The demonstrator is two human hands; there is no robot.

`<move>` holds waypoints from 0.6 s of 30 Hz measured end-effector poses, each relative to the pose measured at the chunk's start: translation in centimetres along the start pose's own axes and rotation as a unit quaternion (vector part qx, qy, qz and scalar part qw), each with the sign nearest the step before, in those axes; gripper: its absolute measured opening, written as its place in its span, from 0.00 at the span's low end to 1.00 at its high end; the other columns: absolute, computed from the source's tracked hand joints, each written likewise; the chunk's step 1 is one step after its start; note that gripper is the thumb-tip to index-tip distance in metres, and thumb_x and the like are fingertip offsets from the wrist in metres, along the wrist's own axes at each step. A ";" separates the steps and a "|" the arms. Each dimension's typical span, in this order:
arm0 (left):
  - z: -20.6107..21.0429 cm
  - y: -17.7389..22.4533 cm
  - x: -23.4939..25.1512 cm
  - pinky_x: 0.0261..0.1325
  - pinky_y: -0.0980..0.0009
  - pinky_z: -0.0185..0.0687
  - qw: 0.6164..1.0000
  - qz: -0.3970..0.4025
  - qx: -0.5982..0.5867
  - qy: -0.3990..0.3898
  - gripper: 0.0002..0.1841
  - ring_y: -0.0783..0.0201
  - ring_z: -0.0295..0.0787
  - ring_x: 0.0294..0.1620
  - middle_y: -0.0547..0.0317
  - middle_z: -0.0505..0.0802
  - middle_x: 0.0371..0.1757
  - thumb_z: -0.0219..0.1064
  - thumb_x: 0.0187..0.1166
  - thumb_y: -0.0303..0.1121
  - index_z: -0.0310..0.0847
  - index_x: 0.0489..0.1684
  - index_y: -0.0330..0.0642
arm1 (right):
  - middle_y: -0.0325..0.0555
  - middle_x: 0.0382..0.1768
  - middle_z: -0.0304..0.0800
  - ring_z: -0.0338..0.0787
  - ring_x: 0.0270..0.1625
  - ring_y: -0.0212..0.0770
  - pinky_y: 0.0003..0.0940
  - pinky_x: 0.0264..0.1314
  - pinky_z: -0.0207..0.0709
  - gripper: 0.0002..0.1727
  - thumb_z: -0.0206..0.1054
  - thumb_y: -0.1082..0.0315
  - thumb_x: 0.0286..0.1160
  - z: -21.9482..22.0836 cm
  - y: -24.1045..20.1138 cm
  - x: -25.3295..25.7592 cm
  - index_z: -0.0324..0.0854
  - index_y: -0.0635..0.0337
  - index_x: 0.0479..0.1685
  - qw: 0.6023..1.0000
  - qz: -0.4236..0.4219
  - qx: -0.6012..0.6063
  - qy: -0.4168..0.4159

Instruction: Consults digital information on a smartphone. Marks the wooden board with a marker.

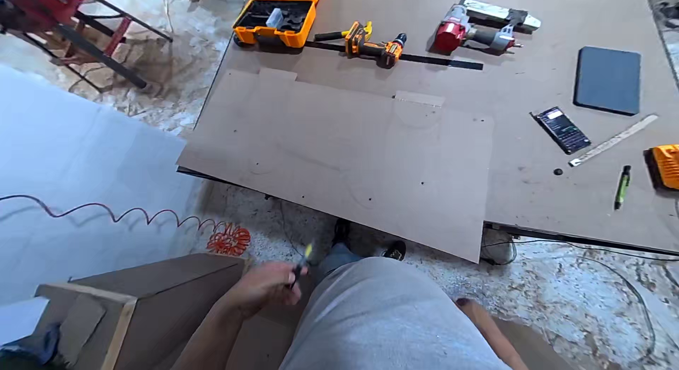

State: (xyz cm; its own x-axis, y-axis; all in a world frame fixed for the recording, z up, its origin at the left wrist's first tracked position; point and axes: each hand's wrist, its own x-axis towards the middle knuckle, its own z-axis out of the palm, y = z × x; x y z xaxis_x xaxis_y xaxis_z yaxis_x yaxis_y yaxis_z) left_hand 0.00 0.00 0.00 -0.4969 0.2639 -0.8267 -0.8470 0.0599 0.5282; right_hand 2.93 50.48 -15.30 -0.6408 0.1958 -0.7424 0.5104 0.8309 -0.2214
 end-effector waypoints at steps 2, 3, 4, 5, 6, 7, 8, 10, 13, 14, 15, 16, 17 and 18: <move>1.6 2.9 0.2 0.51 0.60 0.93 0.987 0.120 -0.103 0.024 0.17 0.55 0.96 0.42 0.45 0.96 0.43 0.60 0.79 0.32 0.79 0.61 0.31 | 0.64 0.60 0.91 0.89 0.64 0.65 0.71 0.69 0.76 0.36 0.57 0.38 0.83 -1.1 1.0 4.1 0.81 0.59 0.74 0.999 -0.018 -0.019 -0.036; 2.6 4.1 1.0 0.51 0.58 0.93 0.973 0.171 -0.150 0.026 0.14 0.51 0.97 0.42 0.40 0.96 0.43 0.64 0.77 0.31 0.81 0.55 0.31 | 0.60 0.63 0.91 0.89 0.66 0.62 0.69 0.71 0.76 0.35 0.58 0.40 0.85 -3.1 -0.7 4.5 0.78 0.57 0.78 0.998 -0.051 0.004 -0.039; 3.7 5.2 2.0 0.51 0.55 0.94 0.959 0.211 -0.186 0.017 0.13 0.47 0.98 0.43 0.36 0.96 0.43 0.68 0.75 0.30 0.82 0.51 0.31 | 0.55 0.62 0.92 0.91 0.65 0.56 0.65 0.71 0.78 0.33 0.58 0.42 0.86 -5.3 -3.1 4.2 0.77 0.55 0.79 0.994 -0.097 0.038 -0.028; 4.7 6.1 3.0 0.54 0.53 0.94 0.948 0.242 -0.204 0.003 0.13 0.43 0.97 0.46 0.33 0.95 0.46 0.73 0.72 0.30 0.82 0.50 0.32 | 0.49 0.62 0.92 0.92 0.63 0.51 0.62 0.71 0.80 0.30 0.58 0.43 0.87 -7.1 -5.8 3.6 0.78 0.53 0.79 0.986 -0.147 0.072 -0.017; 5.7 6.8 3.8 0.57 0.50 0.92 0.942 0.270 -0.200 -0.010 0.15 0.42 0.96 0.50 0.32 0.94 0.49 0.78 0.69 0.31 0.84 0.49 0.32 | 0.44 0.63 0.93 0.92 0.63 0.45 0.58 0.71 0.83 0.29 0.58 0.44 0.88 -8.4 -8.4 3.1 0.78 0.50 0.78 0.976 -0.192 0.097 -0.010; 6.4 7.2 4.6 0.59 0.52 0.91 0.941 0.298 -0.163 -0.015 0.17 0.46 0.95 0.52 0.36 0.94 0.52 0.81 0.66 0.33 0.87 0.49 0.34 | 0.39 0.64 0.92 0.92 0.64 0.40 0.53 0.71 0.84 0.28 0.57 0.45 0.88 -9.3 -10.8 2.4 0.78 0.48 0.79 0.966 -0.230 0.116 -0.006; 7.2 7.4 5.2 0.57 0.56 0.90 0.941 0.321 -0.110 -0.009 0.18 0.52 0.92 0.50 0.44 0.93 0.50 0.83 0.64 0.37 0.89 0.48 0.37 | 0.36 0.64 0.92 0.92 0.63 0.36 0.50 0.71 0.85 0.27 0.58 0.45 0.88 -9.9 -12.8 1.8 0.79 0.47 0.78 0.957 -0.259 0.133 0.001; 8.1 7.0 5.8 0.48 0.63 0.91 0.933 0.357 -0.037 0.012 0.19 0.61 0.92 0.43 0.54 0.95 0.47 0.85 0.62 0.42 0.91 0.47 0.44 | 0.35 0.63 0.93 0.92 0.62 0.33 0.46 0.70 0.86 0.25 0.60 0.47 0.87 -10.7 -15.5 1.1 0.81 0.47 0.75 0.941 -0.296 0.162 0.020; 6.9 6.4 5.5 0.30 0.71 0.88 0.934 0.357 -0.003 -0.026 0.12 0.69 0.87 0.25 0.61 0.95 0.38 0.79 0.70 0.35 0.91 0.51 0.52 | 0.33 0.61 0.94 0.92 0.62 0.30 0.40 0.71 0.85 0.24 0.60 0.45 0.86 -11.5 -16.8 1.3 0.84 0.46 0.72 0.942 -0.278 0.186 0.034; 6.2 6.4 5.5 0.27 0.72 0.87 0.935 0.351 -0.002 -0.042 0.12 0.70 0.85 0.21 0.63 0.95 0.34 0.73 0.73 0.28 0.91 0.52 0.54 | 0.34 0.60 0.94 0.92 0.61 0.30 0.40 0.71 0.85 0.24 0.59 0.45 0.87 -11.5 -16.4 1.7 0.84 0.46 0.71 0.945 -0.261 0.192 0.041; 5.5 6.2 5.6 0.25 0.72 0.85 0.936 0.349 -0.003 -0.049 0.14 0.71 0.84 0.19 0.64 0.94 0.31 0.69 0.74 0.23 0.91 0.51 0.54 | 0.34 0.59 0.94 0.93 0.60 0.30 0.40 0.70 0.85 0.24 0.59 0.45 0.87 -11.4 -15.7 2.1 0.85 0.47 0.71 0.948 -0.242 0.199 0.050; 4.7 6.1 5.8 0.25 0.72 0.86 0.936 0.347 0.000 -0.053 0.16 0.71 0.84 0.19 0.64 0.94 0.32 0.66 0.74 0.20 0.91 0.51 0.53 | 0.34 0.58 0.95 0.93 0.58 0.31 0.42 0.69 0.85 0.24 0.60 0.46 0.86 -11.3 -14.8 2.6 0.85 0.47 0.70 0.952 -0.219 0.204 0.062; 3.8 6.2 6.1 0.28 0.70 0.88 0.936 0.347 0.005 -0.062 0.16 0.69 0.87 0.21 0.62 0.95 0.32 0.64 0.75 0.20 0.91 0.51 0.51 | 0.34 0.56 0.95 0.94 0.56 0.31 0.43 0.67 0.86 0.23 0.61 0.46 0.86 -11.2 -13.8 3.0 0.86 0.46 0.69 0.956 -0.192 0.209 0.078; 3.1 6.4 6.6 0.33 0.67 0.91 0.933 0.350 0.014 -0.078 0.15 0.65 0.90 0.24 0.59 0.95 0.32 0.64 0.77 0.21 0.90 0.52 0.50 | 0.34 0.55 0.96 0.94 0.55 0.32 0.44 0.66 0.87 0.22 0.62 0.46 0.85 -11.4 -12.7 3.4 0.87 0.45 0.67 0.958 -0.164 0.213 0.097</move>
State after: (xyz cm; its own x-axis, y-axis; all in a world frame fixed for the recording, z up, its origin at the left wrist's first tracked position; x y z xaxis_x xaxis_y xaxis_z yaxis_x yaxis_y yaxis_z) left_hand -8.17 5.09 -1.50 -0.8918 0.3840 -0.2394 -0.3178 -0.1549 0.9354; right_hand -12.23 46.47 -7.80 -0.8802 0.0887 -0.4663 0.4249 0.5853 -0.6906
